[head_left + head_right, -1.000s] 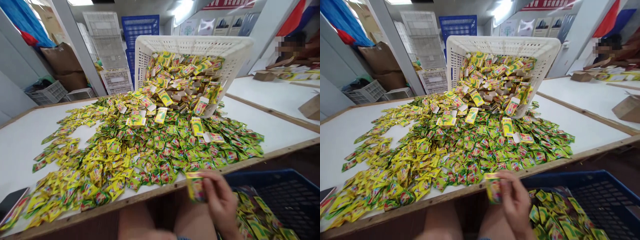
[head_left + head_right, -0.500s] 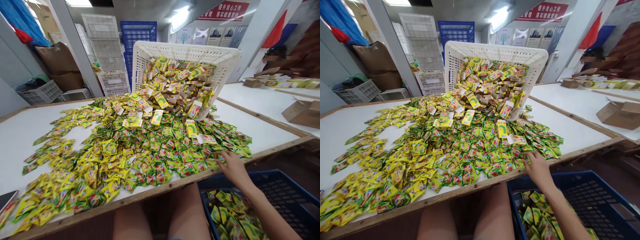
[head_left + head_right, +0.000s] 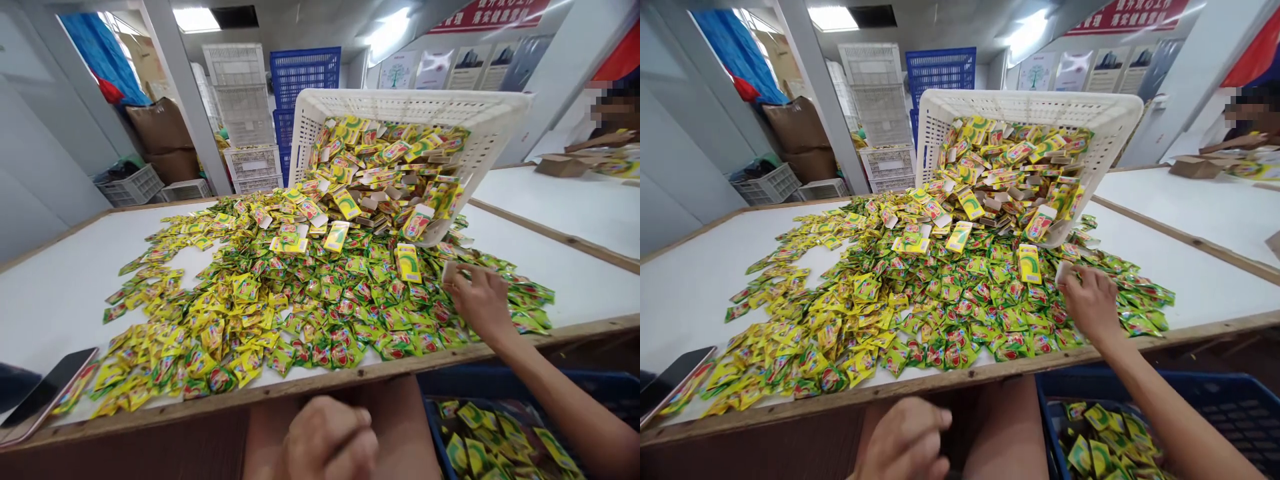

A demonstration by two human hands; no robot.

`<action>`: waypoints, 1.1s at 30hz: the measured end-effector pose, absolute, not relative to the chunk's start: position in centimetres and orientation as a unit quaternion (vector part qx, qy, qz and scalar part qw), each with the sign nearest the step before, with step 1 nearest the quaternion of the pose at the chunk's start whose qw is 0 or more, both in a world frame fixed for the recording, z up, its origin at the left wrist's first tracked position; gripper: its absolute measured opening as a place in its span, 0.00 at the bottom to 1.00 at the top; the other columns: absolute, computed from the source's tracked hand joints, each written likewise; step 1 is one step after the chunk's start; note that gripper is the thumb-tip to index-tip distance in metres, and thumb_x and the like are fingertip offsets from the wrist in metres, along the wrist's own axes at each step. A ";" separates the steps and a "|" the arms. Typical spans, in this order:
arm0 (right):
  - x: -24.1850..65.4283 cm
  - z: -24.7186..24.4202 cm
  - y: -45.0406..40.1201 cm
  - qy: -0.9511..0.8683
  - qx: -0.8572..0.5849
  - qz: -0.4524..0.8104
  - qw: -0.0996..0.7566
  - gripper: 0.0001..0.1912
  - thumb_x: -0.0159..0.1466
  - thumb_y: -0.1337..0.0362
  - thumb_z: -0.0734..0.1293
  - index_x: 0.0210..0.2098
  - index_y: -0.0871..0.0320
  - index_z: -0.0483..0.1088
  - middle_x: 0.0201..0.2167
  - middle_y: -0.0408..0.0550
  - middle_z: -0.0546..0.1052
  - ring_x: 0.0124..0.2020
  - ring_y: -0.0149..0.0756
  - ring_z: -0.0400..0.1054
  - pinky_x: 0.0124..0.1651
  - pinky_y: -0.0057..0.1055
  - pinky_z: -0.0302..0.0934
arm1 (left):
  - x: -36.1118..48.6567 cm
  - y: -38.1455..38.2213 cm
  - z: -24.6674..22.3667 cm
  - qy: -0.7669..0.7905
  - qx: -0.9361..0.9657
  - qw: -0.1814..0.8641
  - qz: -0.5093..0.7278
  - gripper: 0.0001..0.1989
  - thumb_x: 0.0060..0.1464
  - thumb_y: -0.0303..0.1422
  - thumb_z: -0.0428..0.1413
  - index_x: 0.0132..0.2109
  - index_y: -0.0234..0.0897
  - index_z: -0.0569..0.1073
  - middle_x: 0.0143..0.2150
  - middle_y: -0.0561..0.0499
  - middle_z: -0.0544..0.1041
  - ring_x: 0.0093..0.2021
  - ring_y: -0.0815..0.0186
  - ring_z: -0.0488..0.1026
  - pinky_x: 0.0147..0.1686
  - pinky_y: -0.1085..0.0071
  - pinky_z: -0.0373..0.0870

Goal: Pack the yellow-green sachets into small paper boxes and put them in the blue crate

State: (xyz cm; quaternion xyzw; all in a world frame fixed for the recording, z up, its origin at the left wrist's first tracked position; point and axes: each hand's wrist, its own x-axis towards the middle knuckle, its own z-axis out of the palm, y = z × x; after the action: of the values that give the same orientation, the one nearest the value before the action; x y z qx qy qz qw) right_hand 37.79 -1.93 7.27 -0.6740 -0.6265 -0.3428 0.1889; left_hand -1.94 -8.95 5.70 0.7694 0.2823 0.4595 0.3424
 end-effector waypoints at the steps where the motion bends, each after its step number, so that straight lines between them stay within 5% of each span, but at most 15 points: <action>1: 35.5 8.5 -2.5 -0.614 -0.666 -0.345 0.246 0.10 0.61 0.61 0.62 0.30 0.60 0.70 0.45 0.60 0.67 0.49 0.50 0.56 0.45 0.42 0.49 | -1.5 -7.9 6.0 0.241 0.789 0.321 0.465 0.22 0.49 0.32 0.58 0.52 0.51 0.65 0.46 0.49 0.73 0.45 0.61 0.72 0.45 0.61 0.70; 3: 29.7 10.6 -3.7 -0.638 -0.631 -0.280 0.341 0.07 0.59 0.61 0.64 0.30 0.58 0.68 0.43 0.55 0.68 0.47 0.47 0.58 0.48 0.43 0.49 | -0.5 -6.2 6.6 0.232 0.829 0.209 0.464 0.34 0.50 0.24 0.55 0.61 0.43 0.53 0.55 0.41 0.67 0.55 0.57 0.64 0.52 0.57 0.64; 6: 20.4 12.5 -5.3 -0.720 -0.554 -0.074 0.411 0.04 0.59 0.64 0.64 0.30 0.57 0.66 0.37 0.50 0.69 0.42 0.40 0.61 0.46 0.38 0.53 | 0.9 -4.3 6.9 0.318 0.811 0.173 0.460 0.40 0.50 0.29 0.56 0.64 0.37 0.44 0.62 0.36 0.55 0.63 0.52 0.51 0.58 0.51 0.54; 9: 13.3 12.5 -5.3 -0.752 -0.456 0.130 0.458 0.04 0.61 0.66 0.61 0.29 0.57 0.64 0.32 0.46 0.69 0.38 0.35 0.63 0.41 0.31 0.57 | 0.4 -2.8 6.6 0.353 0.765 0.269 0.466 0.26 0.54 0.34 0.52 0.59 0.35 0.59 0.57 0.39 0.65 0.58 0.54 0.61 0.56 0.56 0.58; 12: 9.2 10.7 -3.1 -0.724 -0.420 0.179 0.517 0.07 0.63 0.69 0.58 0.36 0.57 0.66 0.39 0.49 0.68 0.43 0.35 0.62 0.46 0.32 0.57 | -3.5 -1.7 6.1 0.459 0.626 0.380 0.502 0.16 0.53 0.37 0.52 0.46 0.33 0.72 0.42 0.43 0.77 0.42 0.58 0.74 0.43 0.65 0.70; 20: 4.2 1.9 3.0 -0.836 -0.481 0.157 0.211 0.36 0.47 0.62 0.73 0.53 0.54 0.60 0.52 0.53 0.63 0.52 0.49 0.55 0.52 0.44 0.51 | -14.7 -2.7 4.5 0.556 0.406 0.382 0.616 0.18 0.43 0.39 0.61 0.40 0.32 0.74 0.33 0.48 0.78 0.33 0.62 0.76 0.37 0.70 0.71; 25: 6.1 0.8 3.8 -0.799 -0.516 0.157 0.266 0.14 0.54 0.72 0.65 0.41 0.56 0.68 0.41 0.49 0.69 0.43 0.40 0.62 0.45 0.33 0.56 | -13.7 -3.1 3.1 0.572 0.384 0.424 0.587 0.21 0.39 0.40 0.63 0.39 0.30 0.74 0.33 0.45 0.79 0.32 0.61 0.76 0.36 0.69 0.72; 33: 9.6 1.1 3.8 -0.609 -0.503 0.395 0.470 0.04 0.56 0.66 0.63 0.29 0.59 0.68 0.26 0.43 0.71 0.27 0.32 0.64 0.31 0.26 0.57 | -9.7 -0.5 2.8 0.491 0.399 0.564 0.531 0.24 0.38 0.37 0.64 0.44 0.30 0.74 0.41 0.42 0.79 0.42 0.56 0.75 0.42 0.67 0.71</action>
State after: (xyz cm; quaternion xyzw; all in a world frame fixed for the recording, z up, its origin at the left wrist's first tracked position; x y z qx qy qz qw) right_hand 9.63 3.80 1.05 -0.5026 -0.6087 0.3948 0.4701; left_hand -9.68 -0.47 2.77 0.3988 0.4909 0.5308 0.5641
